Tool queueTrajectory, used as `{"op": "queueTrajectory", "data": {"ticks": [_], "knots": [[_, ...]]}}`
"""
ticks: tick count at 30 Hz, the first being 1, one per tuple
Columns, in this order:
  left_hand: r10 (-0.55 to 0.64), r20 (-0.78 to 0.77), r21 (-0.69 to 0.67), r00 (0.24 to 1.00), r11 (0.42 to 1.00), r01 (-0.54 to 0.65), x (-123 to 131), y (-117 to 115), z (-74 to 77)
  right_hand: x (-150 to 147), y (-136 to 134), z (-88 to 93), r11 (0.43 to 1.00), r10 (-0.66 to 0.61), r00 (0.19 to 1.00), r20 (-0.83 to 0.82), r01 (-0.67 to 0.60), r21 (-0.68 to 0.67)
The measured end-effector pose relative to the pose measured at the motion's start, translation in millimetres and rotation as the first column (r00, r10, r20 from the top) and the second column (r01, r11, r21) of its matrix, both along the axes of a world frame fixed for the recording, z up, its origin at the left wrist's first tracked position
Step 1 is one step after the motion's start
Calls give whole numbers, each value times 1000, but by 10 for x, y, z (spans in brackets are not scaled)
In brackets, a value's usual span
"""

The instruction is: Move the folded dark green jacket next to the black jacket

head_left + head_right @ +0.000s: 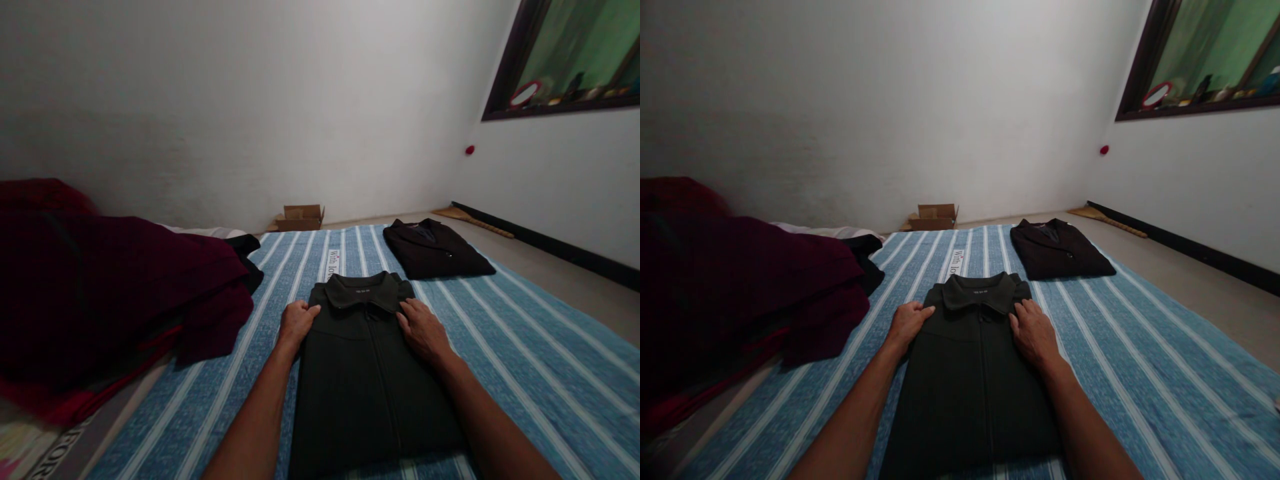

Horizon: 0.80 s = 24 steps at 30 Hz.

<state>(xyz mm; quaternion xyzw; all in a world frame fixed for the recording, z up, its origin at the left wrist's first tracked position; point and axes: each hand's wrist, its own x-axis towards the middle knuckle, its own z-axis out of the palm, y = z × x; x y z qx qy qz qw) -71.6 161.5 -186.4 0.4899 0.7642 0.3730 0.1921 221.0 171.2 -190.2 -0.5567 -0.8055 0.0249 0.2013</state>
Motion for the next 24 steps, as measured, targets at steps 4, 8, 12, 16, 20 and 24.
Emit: {"op": "queueTrajectory", "data": {"ticks": [4,8,12,16,20,24], "knots": [[-7,3,0,1000,1000,7,-11,10,-15,-3,-7,7,1000,-1,1000,-1,1,6],[-7,-4,6,1000,1000,7,-7,10,-8,-8,-10,0,1000,0,1000,-2,0,16],[-9,-1,11,1000,1000,9,5,0,4,-10,-8,-10,1000,8,1000,-3,-8,29],[-11,6,14,1000,1000,11,4,-4,-6,-7,0,-14,999,8,1000,-4,-8,32],[-9,4,14,1000,1000,9,-8,1,-21,-2,4,-16,999,7,1000,-3,-7,32],[-8,4,6,1000,1000,8,-12,6,-23,-7,2,-6,1000,3,1000,-3,-3,17]]}}
